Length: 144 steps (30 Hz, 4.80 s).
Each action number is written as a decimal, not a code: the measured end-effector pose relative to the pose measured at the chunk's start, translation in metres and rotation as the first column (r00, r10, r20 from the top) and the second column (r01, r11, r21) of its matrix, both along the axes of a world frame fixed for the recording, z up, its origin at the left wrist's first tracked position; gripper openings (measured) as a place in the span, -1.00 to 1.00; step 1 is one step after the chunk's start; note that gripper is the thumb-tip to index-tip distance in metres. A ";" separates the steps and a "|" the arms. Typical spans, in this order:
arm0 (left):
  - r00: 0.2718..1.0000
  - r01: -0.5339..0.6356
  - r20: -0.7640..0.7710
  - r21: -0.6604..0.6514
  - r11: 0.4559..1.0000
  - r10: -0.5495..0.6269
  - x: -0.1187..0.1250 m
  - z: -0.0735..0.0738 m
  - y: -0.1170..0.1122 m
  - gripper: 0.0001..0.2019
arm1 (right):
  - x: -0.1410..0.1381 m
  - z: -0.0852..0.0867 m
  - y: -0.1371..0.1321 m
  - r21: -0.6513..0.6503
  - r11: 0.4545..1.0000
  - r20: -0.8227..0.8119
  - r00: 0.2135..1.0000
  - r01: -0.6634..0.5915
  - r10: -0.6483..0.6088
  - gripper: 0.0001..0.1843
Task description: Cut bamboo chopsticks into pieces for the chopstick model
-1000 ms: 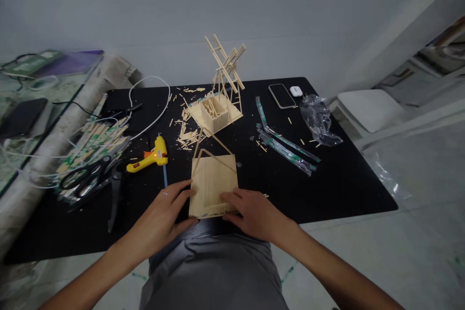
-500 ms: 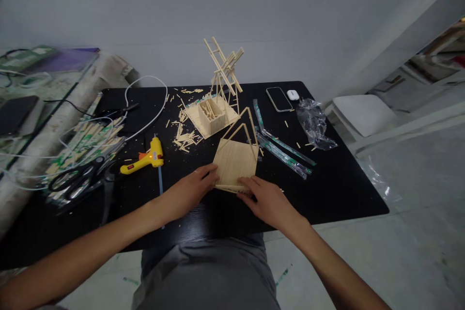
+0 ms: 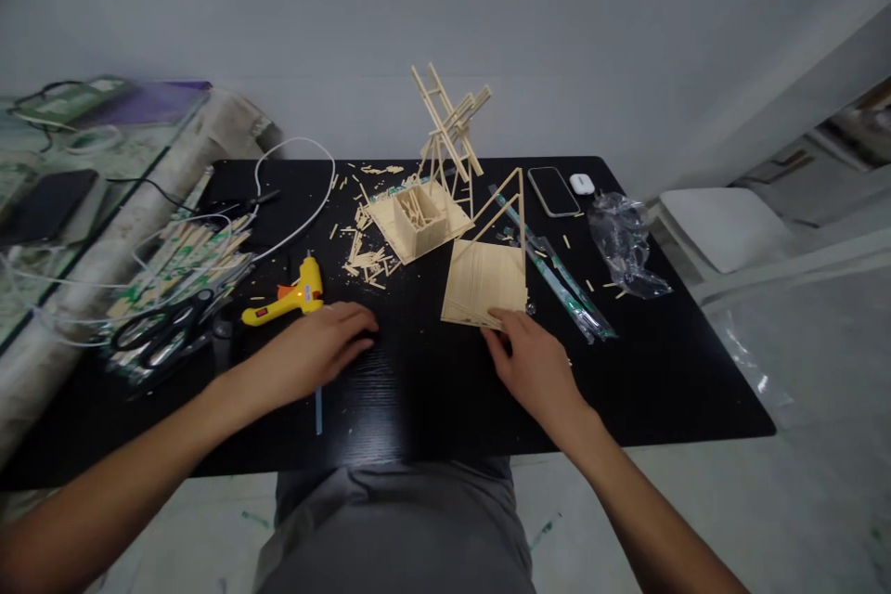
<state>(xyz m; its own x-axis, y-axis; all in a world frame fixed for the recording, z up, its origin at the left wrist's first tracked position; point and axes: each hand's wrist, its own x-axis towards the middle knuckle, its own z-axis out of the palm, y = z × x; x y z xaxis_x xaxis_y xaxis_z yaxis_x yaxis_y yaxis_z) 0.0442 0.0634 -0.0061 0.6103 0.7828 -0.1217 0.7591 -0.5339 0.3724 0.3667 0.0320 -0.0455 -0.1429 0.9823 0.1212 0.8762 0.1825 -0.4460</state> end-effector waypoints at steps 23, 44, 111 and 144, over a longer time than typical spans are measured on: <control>0.862 -0.494 -0.034 0.164 0.854 0.506 -0.129 0.025 -0.015 -0.69 | -0.092 -0.002 0.036 -0.122 0.872 -0.062 0.880 -0.475 0.470 -0.92; 0.909 -0.412 0.070 0.010 0.911 0.411 -0.089 0.016 0.033 -0.57 | -0.085 -0.014 0.043 0.033 0.946 -0.390 0.868 -0.321 0.308 -0.74; 0.528 -0.685 0.639 -0.069 0.726 0.559 -0.076 -0.042 0.041 -0.53 | -0.085 -0.012 0.042 -0.079 0.926 -0.566 0.781 -0.369 0.264 -0.63; 0.647 -0.694 -0.252 0.196 0.693 0.720 -0.150 0.010 -0.039 -0.43 | -0.086 -0.014 0.042 -0.054 0.934 -0.580 0.772 -0.352 0.258 -0.67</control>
